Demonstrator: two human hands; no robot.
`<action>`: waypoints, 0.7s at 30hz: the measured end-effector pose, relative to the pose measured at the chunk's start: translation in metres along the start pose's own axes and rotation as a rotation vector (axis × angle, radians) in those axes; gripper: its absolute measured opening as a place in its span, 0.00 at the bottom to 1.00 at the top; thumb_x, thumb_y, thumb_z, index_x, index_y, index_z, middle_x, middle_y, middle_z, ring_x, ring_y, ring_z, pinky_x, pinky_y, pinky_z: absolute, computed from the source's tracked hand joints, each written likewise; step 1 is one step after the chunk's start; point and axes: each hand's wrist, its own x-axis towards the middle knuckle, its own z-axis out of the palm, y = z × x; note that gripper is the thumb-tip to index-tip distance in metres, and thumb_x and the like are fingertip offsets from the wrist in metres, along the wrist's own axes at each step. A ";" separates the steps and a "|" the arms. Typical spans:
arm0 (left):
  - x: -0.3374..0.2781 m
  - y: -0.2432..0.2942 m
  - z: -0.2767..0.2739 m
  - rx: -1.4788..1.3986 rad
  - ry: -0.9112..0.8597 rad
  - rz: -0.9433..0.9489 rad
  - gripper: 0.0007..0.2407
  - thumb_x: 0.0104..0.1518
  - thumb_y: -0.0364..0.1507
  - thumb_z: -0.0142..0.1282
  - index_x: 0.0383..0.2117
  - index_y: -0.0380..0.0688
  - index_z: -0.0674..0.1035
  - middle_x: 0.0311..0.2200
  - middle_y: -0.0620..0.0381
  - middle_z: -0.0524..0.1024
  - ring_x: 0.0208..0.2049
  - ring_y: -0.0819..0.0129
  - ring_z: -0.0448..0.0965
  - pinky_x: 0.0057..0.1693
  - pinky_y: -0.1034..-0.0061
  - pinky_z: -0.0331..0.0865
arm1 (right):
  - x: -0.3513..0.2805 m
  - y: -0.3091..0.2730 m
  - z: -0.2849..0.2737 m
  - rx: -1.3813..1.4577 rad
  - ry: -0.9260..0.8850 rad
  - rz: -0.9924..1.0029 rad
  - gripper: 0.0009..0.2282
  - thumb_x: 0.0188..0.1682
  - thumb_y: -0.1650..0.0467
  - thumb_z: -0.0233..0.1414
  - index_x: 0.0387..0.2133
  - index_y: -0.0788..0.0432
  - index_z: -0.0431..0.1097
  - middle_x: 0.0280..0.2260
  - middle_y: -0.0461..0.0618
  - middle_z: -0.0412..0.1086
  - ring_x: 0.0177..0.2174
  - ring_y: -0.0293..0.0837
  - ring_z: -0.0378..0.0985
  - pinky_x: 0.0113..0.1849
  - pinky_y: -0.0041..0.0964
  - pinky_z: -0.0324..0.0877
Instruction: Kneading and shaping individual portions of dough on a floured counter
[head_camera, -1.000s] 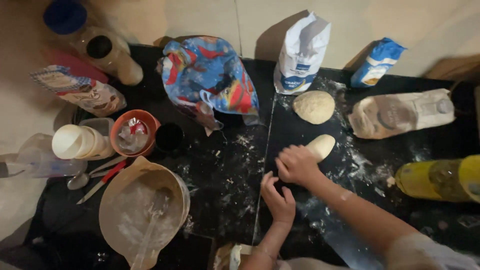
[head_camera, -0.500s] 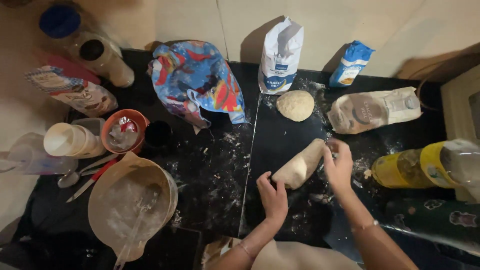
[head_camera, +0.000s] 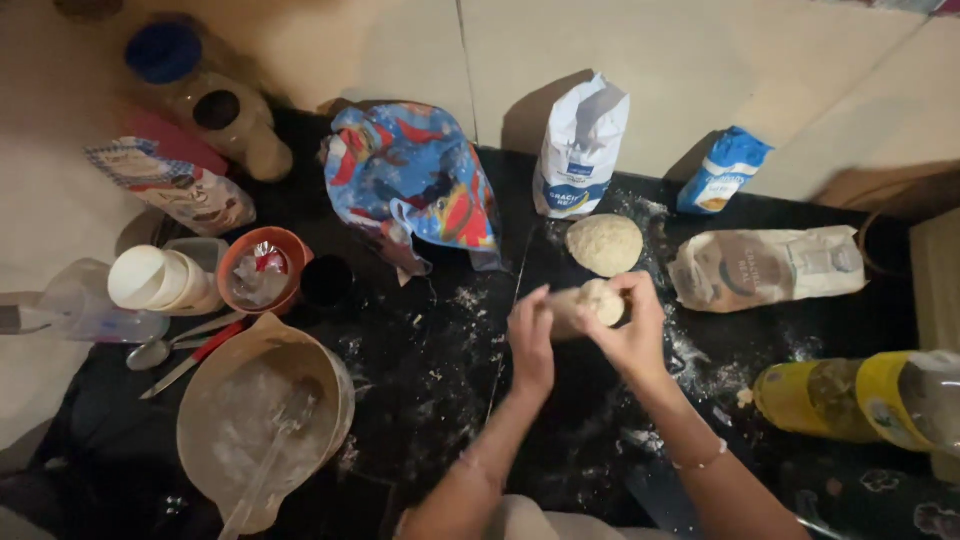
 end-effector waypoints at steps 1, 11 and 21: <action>0.013 -0.005 -0.003 0.211 -0.002 0.170 0.15 0.64 0.32 0.47 0.55 0.46 0.76 0.50 0.45 0.74 0.58 0.49 0.73 0.65 0.62 0.63 | -0.007 0.001 0.006 -0.062 -0.055 -0.029 0.24 0.32 0.65 0.73 0.40 0.52 0.70 0.32 0.53 0.72 0.36 0.53 0.77 0.38 0.44 0.70; -0.021 -0.024 -0.047 0.514 -0.273 0.487 0.14 0.59 0.38 0.47 0.47 0.49 0.77 0.43 0.59 0.74 0.49 0.58 0.73 0.60 0.64 0.63 | -0.072 0.045 0.040 -0.056 -0.390 -0.252 0.24 0.31 0.74 0.68 0.44 0.51 0.74 0.37 0.49 0.72 0.40 0.57 0.80 0.43 0.49 0.75; 0.022 -0.050 -0.019 0.587 0.273 0.404 0.13 0.66 0.36 0.49 0.48 0.41 0.75 0.43 0.49 0.73 0.47 0.50 0.77 0.56 0.61 0.70 | -0.041 0.099 0.078 -0.295 -0.260 0.072 0.12 0.52 0.56 0.57 0.34 0.49 0.76 0.26 0.51 0.79 0.34 0.53 0.83 0.38 0.47 0.76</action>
